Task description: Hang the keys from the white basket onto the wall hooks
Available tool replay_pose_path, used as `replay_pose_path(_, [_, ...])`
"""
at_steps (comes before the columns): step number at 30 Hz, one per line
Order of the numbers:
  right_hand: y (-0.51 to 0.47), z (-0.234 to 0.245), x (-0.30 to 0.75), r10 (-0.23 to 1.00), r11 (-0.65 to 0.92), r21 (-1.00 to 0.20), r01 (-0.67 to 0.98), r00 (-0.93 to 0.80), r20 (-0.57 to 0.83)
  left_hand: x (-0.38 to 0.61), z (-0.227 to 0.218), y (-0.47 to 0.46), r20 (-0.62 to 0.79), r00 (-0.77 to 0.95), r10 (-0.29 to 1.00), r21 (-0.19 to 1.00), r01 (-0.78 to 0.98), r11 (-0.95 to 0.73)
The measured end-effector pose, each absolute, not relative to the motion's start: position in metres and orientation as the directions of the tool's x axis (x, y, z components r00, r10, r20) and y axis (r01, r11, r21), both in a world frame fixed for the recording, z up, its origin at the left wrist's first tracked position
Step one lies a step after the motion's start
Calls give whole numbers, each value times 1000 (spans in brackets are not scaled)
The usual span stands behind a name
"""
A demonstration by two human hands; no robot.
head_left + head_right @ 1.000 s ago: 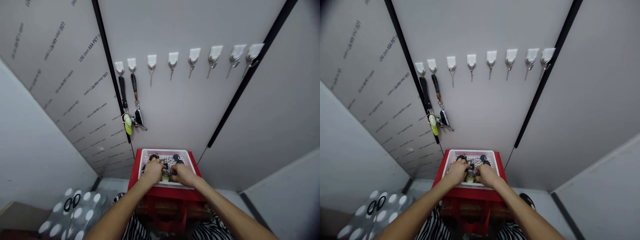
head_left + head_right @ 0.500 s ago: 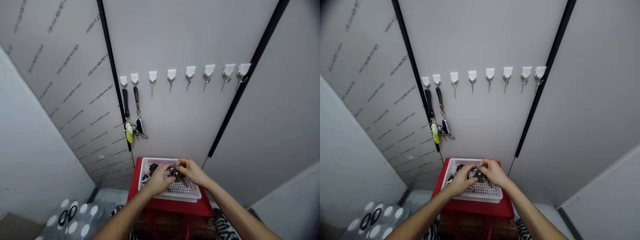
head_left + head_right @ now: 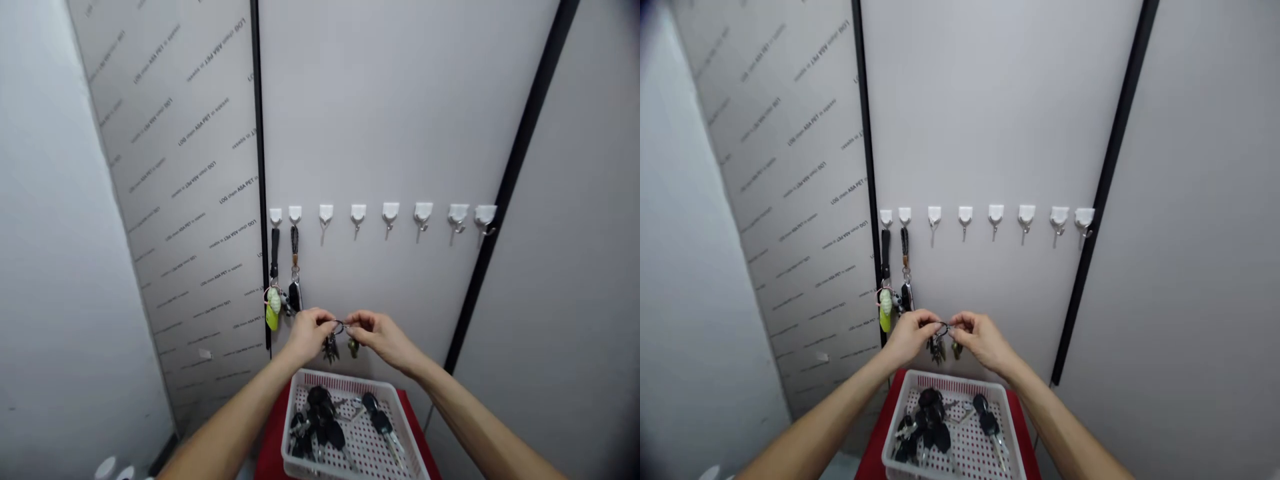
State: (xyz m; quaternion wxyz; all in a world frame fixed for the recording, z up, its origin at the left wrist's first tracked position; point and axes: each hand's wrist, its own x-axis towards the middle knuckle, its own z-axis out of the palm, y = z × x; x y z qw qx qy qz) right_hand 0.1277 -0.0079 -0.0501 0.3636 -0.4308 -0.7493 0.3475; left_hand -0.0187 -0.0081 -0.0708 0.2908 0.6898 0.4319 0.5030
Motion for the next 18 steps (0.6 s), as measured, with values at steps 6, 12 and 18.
replay_pose_path(6, [3, -6, 104, 884, 459, -853, 249, -221, 412, -26, -2, 5, 496, 113, 861, 806, 310, -505])
replay_pose_path(12, [18, 44, 77, 825, 565, -821, 86, -44, 563, -36, 53, 18, 576, -10, 817, 799, 215, -561])
replay_pose_path(18, [39, 72, 61, 791, 584, -795, 163, 109, 603, -39, 84, 31, 728, -169, 664, 653, 467, -597])
